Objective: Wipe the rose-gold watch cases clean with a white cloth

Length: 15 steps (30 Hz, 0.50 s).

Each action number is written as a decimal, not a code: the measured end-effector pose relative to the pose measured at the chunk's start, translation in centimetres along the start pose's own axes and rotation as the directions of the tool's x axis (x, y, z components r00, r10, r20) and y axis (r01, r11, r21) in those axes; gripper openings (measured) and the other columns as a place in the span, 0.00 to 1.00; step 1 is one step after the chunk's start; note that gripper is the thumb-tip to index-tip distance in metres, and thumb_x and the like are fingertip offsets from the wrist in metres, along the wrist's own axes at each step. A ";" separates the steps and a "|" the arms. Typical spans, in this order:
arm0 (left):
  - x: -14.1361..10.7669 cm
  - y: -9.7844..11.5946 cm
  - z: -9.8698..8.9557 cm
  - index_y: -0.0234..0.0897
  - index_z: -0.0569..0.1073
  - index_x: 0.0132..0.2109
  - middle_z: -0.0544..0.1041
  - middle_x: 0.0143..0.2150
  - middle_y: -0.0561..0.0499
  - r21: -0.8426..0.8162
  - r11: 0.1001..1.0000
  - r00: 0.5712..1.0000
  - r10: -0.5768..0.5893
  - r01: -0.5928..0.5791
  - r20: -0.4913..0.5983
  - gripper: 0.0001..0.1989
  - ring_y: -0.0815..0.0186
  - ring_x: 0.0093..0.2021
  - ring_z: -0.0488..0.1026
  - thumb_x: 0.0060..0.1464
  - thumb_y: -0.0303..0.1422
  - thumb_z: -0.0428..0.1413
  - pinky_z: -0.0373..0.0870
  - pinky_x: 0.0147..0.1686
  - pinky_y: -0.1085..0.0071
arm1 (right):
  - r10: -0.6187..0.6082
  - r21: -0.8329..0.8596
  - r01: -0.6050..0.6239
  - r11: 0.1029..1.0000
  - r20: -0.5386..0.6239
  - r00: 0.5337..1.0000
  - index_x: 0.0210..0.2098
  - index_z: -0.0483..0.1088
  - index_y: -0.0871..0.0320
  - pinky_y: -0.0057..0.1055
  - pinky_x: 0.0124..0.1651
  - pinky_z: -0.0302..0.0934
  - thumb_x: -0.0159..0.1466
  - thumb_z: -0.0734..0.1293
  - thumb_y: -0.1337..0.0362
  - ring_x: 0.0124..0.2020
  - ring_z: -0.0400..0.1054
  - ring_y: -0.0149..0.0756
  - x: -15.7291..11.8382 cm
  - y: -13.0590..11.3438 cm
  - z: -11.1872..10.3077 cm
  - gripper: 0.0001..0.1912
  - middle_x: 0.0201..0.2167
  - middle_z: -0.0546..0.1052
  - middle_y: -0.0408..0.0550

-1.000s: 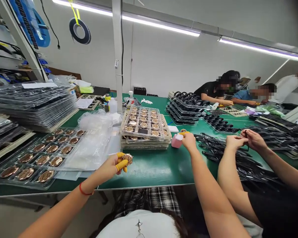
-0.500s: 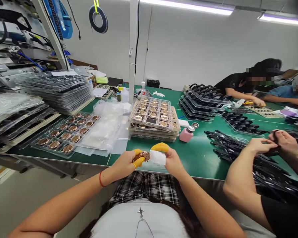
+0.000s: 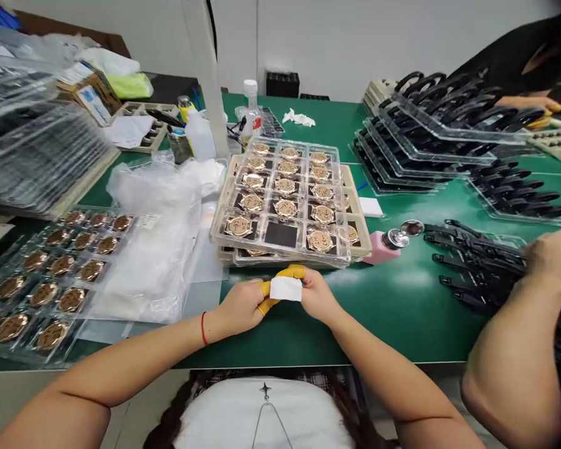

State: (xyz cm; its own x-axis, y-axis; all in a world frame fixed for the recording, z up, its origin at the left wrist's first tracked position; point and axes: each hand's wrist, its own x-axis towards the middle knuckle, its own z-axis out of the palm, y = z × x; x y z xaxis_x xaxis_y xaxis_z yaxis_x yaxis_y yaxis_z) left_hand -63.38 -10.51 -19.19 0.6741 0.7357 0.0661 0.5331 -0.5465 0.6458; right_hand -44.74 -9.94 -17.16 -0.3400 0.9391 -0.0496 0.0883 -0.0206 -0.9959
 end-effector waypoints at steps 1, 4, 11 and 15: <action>0.2 -0.3 0.5 0.35 0.70 0.33 0.74 0.29 0.45 0.000 0.999 0.999 0.032 -0.032 0.015 0.13 0.60 0.31 0.70 0.61 0.33 0.45 0.62 0.31 0.68 | 0.042 0.031 -0.043 0.999 0.025 0.999 0.28 0.78 0.56 0.32 0.36 0.64 0.55 0.71 0.57 0.30 0.69 0.35 0.2 0.4 -0.2 0.10 0.27 0.77 0.45; 0.3 -1.0 1.3 0.35 0.71 0.33 0.75 0.30 0.45 -0.012 0.995 0.994 0.103 -0.103 0.034 0.14 0.60 0.31 0.72 0.62 0.33 0.45 0.64 0.32 0.67 | 0.164 0.111 -0.172 0.979 0.078 0.983 0.27 0.78 0.57 0.30 0.33 0.64 0.54 0.72 0.57 0.27 0.69 0.33 0.2 1.2 -0.8 0.10 0.24 0.77 0.44; -0.2 -1.7 0.4 0.35 0.74 0.42 0.73 0.24 0.53 0.040 0.979 0.952 0.202 -0.198 -0.232 0.09 0.69 0.24 0.67 0.62 0.30 0.49 0.62 0.25 0.73 | 0.305 0.183 -0.313 0.932 0.073 0.950 0.31 0.79 0.57 0.29 0.32 0.62 0.48 0.77 0.56 0.29 0.69 0.34 -0.3 0.7 -2.1 0.14 0.29 0.78 0.47; -0.7 -1.5 0.4 0.35 0.72 0.31 0.69 0.19 0.53 0.119 0.970 0.934 0.236 -0.212 -0.267 0.12 0.69 0.20 0.64 0.62 0.30 0.48 0.60 0.23 0.73 | 0.111 -0.063 -0.110 0.992 0.001 0.994 0.31 0.78 0.54 0.35 0.41 0.63 0.49 0.77 0.58 0.35 0.69 0.38 -0.4 1.1 -0.7 0.12 0.32 0.76 0.47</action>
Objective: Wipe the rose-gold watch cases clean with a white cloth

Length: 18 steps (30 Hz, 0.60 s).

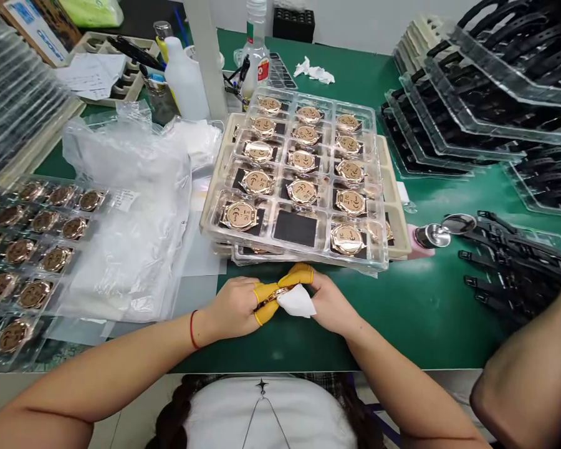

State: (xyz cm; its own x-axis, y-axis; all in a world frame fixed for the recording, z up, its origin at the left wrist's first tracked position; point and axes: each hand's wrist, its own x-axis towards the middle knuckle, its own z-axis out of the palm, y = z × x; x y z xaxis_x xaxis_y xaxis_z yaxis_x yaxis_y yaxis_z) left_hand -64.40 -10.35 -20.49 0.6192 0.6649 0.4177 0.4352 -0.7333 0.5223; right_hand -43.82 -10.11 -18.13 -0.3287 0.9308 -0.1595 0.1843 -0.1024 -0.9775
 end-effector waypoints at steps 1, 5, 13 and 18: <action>-0.1 0.1 0.0 0.35 0.72 0.29 0.69 0.19 0.53 0.026 1.000 1.000 -0.001 0.001 0.012 0.13 0.69 0.20 0.65 0.62 0.31 0.48 0.60 0.23 0.72 | -0.047 -0.012 0.047 0.999 -0.022 0.999 0.29 0.77 0.54 0.35 0.40 0.63 0.50 0.77 0.57 0.34 0.68 0.37 0.0 0.2 0.5 0.11 0.31 0.75 0.46; -0.5 0.3 0.2 0.34 0.73 0.33 0.73 0.23 0.51 0.050 0.997 0.995 -0.057 0.053 0.086 0.14 0.67 0.24 0.69 0.63 0.32 0.47 0.64 0.26 0.72 | -0.150 -0.030 0.147 0.989 -0.104 0.983 0.24 0.74 0.54 0.33 0.35 0.61 0.50 0.77 0.56 0.31 0.66 0.36 0.3 1.0 1.8 0.12 0.27 0.72 0.45; -0.4 -0.4 0.7 0.35 0.75 0.45 0.77 0.31 0.49 -0.007 0.996 0.996 -0.087 0.087 0.022 0.15 0.66 0.31 0.73 0.66 0.35 0.45 0.68 0.32 0.71 | 0.011 0.253 -0.034 0.967 0.093 0.996 0.23 0.74 0.56 0.30 0.33 0.59 0.53 0.74 0.55 0.26 0.63 0.31 0.8 1.3 0.2 0.12 0.23 0.70 0.42; -0.7 -0.8 1.0 0.33 0.75 0.33 0.73 0.25 0.48 0.197 0.980 0.997 -0.018 0.004 0.071 0.16 0.63 0.29 0.71 0.63 0.31 0.46 0.67 0.29 0.69 | 0.012 0.135 -0.006 0.991 -0.046 0.999 0.23 0.73 0.56 0.32 0.38 0.59 0.50 0.76 0.58 0.32 0.64 0.34 0.4 1.0 1.4 0.11 0.27 0.71 0.43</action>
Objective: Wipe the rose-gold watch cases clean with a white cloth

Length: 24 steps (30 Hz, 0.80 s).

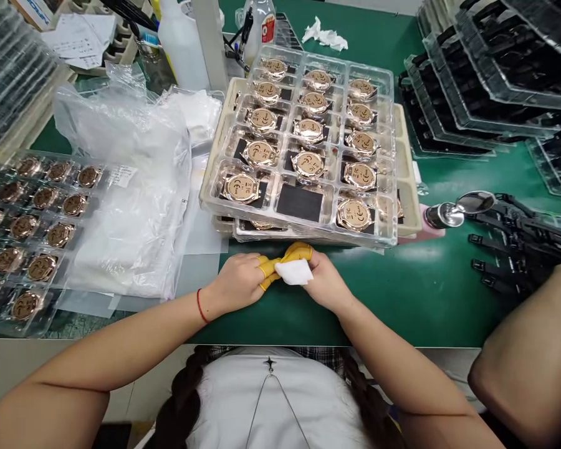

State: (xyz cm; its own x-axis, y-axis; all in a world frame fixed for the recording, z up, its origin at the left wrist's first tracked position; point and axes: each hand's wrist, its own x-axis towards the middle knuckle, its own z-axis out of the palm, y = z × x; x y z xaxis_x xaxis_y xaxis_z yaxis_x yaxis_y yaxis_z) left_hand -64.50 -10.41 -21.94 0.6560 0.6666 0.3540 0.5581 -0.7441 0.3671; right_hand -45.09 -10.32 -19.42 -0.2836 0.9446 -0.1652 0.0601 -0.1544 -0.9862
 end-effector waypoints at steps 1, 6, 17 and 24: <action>0.0 0.0 0.0 0.33 0.75 0.30 0.72 0.24 0.47 0.033 0.999 1.000 0.016 -0.016 0.016 0.17 0.63 0.29 0.70 0.63 0.30 0.46 0.67 0.29 0.68 | -0.011 -0.044 0.009 0.999 -0.041 0.999 0.24 0.72 0.56 0.33 0.39 0.59 0.50 0.76 0.59 0.33 0.64 0.35 -0.1 -0.1 0.2 0.11 0.28 0.71 0.44; 0.1 -0.2 -0.2 0.35 0.75 0.43 0.75 0.30 0.48 -0.125 0.991 0.995 0.036 -0.047 -0.095 0.12 0.66 0.31 0.71 0.63 0.28 0.46 0.69 0.32 0.71 | 0.031 0.189 -0.066 0.980 0.185 0.982 0.25 0.75 0.56 0.31 0.38 0.61 0.49 0.77 0.59 0.31 0.65 0.33 -0.1 -0.5 -0.6 0.10 0.28 0.72 0.43; 0.4 -0.3 -0.5 0.34 0.74 0.38 0.75 0.30 0.47 -0.091 0.992 0.996 0.088 -0.090 -0.023 0.13 0.65 0.30 0.71 0.64 0.30 0.45 0.68 0.31 0.70 | 0.029 0.093 -0.050 0.994 0.213 0.977 0.27 0.76 0.56 0.29 0.36 0.58 0.48 0.78 0.60 0.31 0.64 0.31 0.1 -0.2 -1.1 0.11 0.27 0.71 0.42; 0.6 0.3 -0.9 0.36 0.72 0.46 0.76 0.33 0.48 -0.508 0.856 0.982 0.002 -0.100 -0.191 0.11 0.68 0.33 0.72 0.66 0.33 0.47 0.70 0.34 0.74 | -0.101 0.264 0.012 0.964 0.326 0.940 0.29 0.77 0.53 0.33 0.41 0.63 0.54 0.76 0.59 0.34 0.68 0.34 -0.1 -0.5 -1.6 0.06 0.30 0.73 0.45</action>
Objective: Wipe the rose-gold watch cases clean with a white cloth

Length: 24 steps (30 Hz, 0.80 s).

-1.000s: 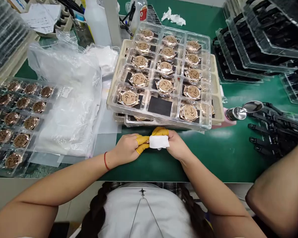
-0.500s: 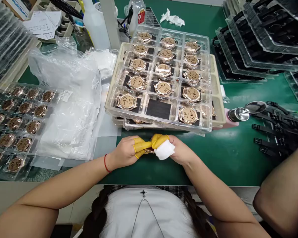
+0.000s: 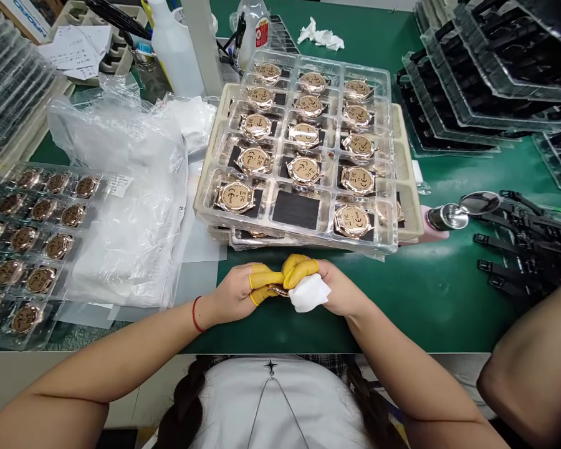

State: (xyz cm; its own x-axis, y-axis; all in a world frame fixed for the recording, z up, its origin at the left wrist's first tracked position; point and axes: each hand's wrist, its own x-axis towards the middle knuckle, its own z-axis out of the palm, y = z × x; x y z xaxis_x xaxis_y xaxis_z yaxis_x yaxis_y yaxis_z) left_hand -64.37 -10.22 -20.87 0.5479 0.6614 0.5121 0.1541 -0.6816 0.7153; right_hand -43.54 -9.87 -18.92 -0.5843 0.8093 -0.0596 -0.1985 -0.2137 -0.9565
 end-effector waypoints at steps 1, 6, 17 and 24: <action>0.0 0.1 0.0 0.37 0.73 0.46 0.77 0.33 0.48 -0.057 0.997 0.999 -0.045 0.044 -0.016 0.11 0.68 0.33 0.73 0.66 0.35 0.48 0.70 0.33 0.75 | -0.031 0.010 0.031 0.999 -0.003 1.000 0.30 0.78 0.53 0.33 0.41 0.63 0.55 0.75 0.60 0.35 0.69 0.34 0.0 0.0 0.0 0.05 0.30 0.73 0.44; -0.1 0.6 0.3 0.34 0.74 0.43 0.79 0.35 0.47 -0.405 0.842 0.930 -0.361 0.356 0.065 0.14 0.68 0.31 0.75 0.64 0.40 0.51 0.73 0.33 0.75 | -0.058 0.019 0.059 0.998 -0.045 0.997 0.35 0.79 0.50 0.32 0.39 0.65 0.58 0.73 0.59 0.34 0.69 0.32 0.2 0.6 0.2 0.05 0.33 0.73 0.45; 0.0 -0.8 -0.4 0.34 0.76 0.39 0.79 0.34 0.49 -0.104 0.950 0.954 -0.285 0.294 0.096 0.07 0.67 0.34 0.75 0.59 0.32 0.55 0.73 0.34 0.74 | -0.212 -0.226 0.181 0.957 -0.120 0.970 0.32 0.77 0.53 0.37 0.40 0.65 0.59 0.72 0.59 0.35 0.71 0.38 0.4 0.7 0.1 0.05 0.31 0.77 0.48; 0.0 -0.5 -0.7 0.34 0.75 0.42 0.77 0.29 0.49 0.332 0.941 0.970 -0.141 0.068 0.200 0.13 0.66 0.29 0.73 0.65 0.33 0.47 0.69 0.29 0.71 | 0.070 -0.123 -0.078 0.989 -0.072 0.995 0.29 0.73 0.58 0.30 0.37 0.62 0.52 0.76 0.60 0.31 0.67 0.32 0.5 0.7 -0.2 0.11 0.29 0.73 0.43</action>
State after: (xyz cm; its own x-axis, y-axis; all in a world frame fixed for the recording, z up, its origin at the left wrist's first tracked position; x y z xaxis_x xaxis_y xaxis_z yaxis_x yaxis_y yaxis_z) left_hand -65.02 -9.70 -20.90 0.6738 0.6747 0.3012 0.4551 -0.7001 0.5502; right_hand -43.84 -9.48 -19.70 -0.5386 0.8297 -0.1465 -0.0538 -0.2074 -0.9768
